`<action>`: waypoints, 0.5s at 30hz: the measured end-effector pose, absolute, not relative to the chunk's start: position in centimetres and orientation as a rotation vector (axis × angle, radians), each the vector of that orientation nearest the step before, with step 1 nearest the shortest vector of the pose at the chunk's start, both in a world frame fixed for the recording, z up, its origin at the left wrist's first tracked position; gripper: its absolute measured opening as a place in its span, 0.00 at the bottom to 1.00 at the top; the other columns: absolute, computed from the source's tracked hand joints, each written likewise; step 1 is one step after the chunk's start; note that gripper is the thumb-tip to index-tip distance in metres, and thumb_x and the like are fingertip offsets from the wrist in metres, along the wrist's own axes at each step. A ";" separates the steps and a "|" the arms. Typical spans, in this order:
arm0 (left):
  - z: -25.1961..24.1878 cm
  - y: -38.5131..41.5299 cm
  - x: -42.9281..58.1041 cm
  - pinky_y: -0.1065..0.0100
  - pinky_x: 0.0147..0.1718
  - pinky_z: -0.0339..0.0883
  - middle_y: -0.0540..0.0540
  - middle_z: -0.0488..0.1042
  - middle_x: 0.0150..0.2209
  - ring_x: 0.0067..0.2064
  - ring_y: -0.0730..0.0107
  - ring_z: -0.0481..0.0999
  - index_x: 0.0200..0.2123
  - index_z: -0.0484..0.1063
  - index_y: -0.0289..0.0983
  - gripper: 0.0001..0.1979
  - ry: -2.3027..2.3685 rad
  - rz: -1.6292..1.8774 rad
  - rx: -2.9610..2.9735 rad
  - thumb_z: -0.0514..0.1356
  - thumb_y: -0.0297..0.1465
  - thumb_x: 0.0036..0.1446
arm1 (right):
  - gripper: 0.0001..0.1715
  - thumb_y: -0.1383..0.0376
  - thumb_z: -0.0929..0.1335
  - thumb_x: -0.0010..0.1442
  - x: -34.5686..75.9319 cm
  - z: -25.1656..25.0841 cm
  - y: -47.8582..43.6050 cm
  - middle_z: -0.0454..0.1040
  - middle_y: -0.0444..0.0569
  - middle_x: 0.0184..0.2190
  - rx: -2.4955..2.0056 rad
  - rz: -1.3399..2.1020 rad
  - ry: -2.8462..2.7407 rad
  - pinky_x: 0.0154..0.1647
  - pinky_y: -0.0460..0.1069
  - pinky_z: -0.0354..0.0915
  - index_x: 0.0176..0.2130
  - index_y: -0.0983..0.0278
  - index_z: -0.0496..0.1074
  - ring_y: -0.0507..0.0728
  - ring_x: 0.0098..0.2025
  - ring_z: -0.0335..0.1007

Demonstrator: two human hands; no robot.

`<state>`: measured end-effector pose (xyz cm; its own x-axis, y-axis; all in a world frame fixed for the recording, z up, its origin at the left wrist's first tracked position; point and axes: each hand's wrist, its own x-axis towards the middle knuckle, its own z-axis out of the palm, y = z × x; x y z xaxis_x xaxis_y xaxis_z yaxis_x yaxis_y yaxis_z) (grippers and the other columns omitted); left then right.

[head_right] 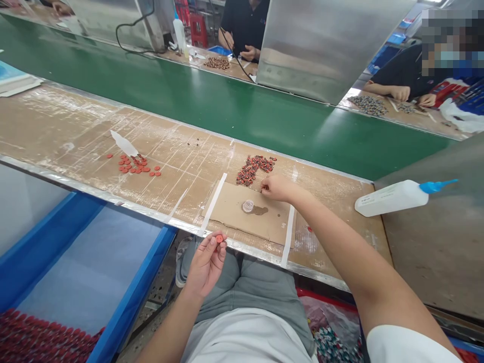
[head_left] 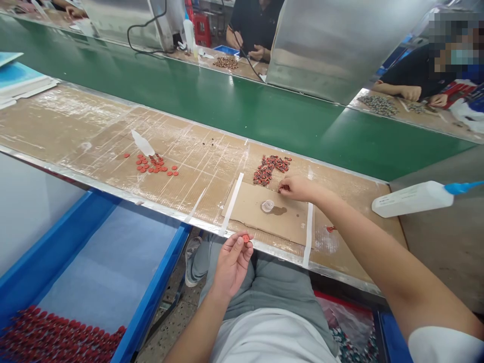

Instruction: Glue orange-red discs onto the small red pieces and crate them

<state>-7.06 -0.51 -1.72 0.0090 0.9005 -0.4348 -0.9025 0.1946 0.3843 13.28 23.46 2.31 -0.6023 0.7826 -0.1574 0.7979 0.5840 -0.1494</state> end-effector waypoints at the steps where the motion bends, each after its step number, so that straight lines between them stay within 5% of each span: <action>1: -1.8 -0.5 -7.1 0.79 0.38 0.73 0.44 0.79 0.38 0.35 0.79 0.77 0.41 0.77 0.33 0.09 0.671 1.408 -0.004 0.65 0.27 0.54 | 0.12 0.70 0.66 0.52 13.2 2.2 23.5 0.79 0.48 0.31 1.361 -0.336 2.737 0.37 0.48 0.62 0.32 0.62 0.79 0.56 0.33 0.72; 8: -2.1 -0.5 -7.1 0.78 0.40 0.73 0.44 0.79 0.39 0.37 0.77 0.78 0.41 0.76 0.33 0.10 0.660 1.397 -0.027 0.65 0.26 0.54 | 0.13 0.63 0.67 0.58 13.9 0.8 23.0 0.81 0.47 0.33 1.565 -0.460 2.814 0.34 0.48 0.66 0.41 0.60 0.78 0.55 0.32 0.74; 15: -2.1 -0.5 -7.1 0.78 0.43 0.73 0.43 0.79 0.41 0.40 0.76 0.79 0.42 0.77 0.33 0.11 0.651 1.381 -0.028 0.65 0.23 0.53 | 0.14 0.57 0.67 0.60 14.8 -1.3 19.7 0.81 0.49 0.38 2.108 -0.538 2.993 0.38 0.51 0.71 0.41 0.61 0.78 0.57 0.36 0.77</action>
